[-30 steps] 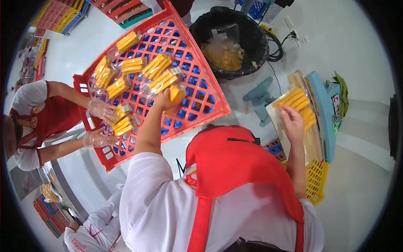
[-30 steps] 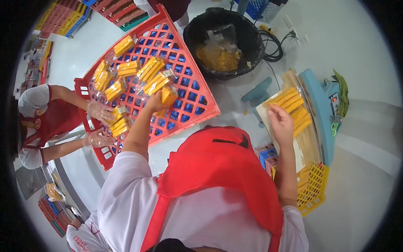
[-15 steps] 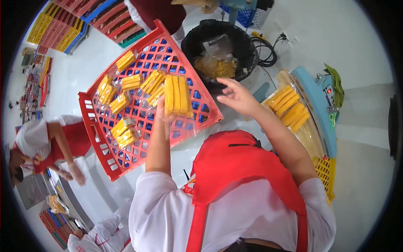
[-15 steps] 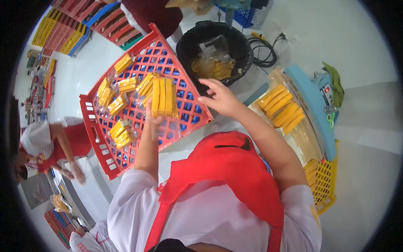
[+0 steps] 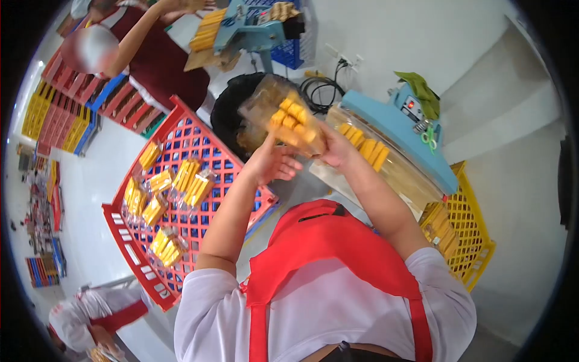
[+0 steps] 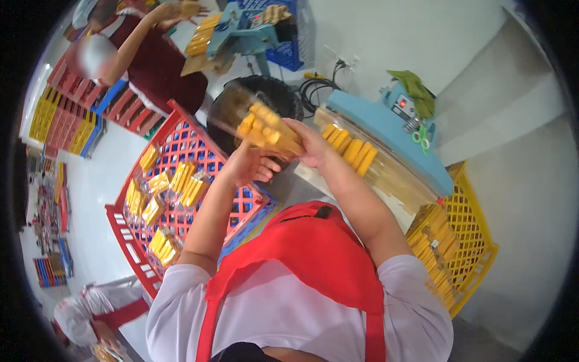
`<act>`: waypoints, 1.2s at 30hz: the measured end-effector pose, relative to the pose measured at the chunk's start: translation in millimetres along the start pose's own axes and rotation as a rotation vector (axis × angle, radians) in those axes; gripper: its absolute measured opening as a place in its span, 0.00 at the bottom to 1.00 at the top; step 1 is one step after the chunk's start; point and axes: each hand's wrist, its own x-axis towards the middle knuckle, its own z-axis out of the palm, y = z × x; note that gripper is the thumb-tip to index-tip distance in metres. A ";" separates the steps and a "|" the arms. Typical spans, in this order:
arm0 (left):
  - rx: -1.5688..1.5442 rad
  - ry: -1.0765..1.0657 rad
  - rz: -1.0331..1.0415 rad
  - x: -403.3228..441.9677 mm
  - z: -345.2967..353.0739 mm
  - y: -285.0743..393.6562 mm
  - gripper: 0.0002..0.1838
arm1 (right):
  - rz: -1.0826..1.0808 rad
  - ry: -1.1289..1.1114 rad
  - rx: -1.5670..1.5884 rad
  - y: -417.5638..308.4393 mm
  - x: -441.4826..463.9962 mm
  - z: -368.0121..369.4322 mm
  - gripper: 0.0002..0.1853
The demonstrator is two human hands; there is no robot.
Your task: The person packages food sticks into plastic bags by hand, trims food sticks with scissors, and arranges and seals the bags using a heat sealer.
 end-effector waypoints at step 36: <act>0.241 0.034 1.182 53.2 164.4 60.7 0.41 | -0.160 -0.103 0.361 -76.3 -77.9 22.6 0.23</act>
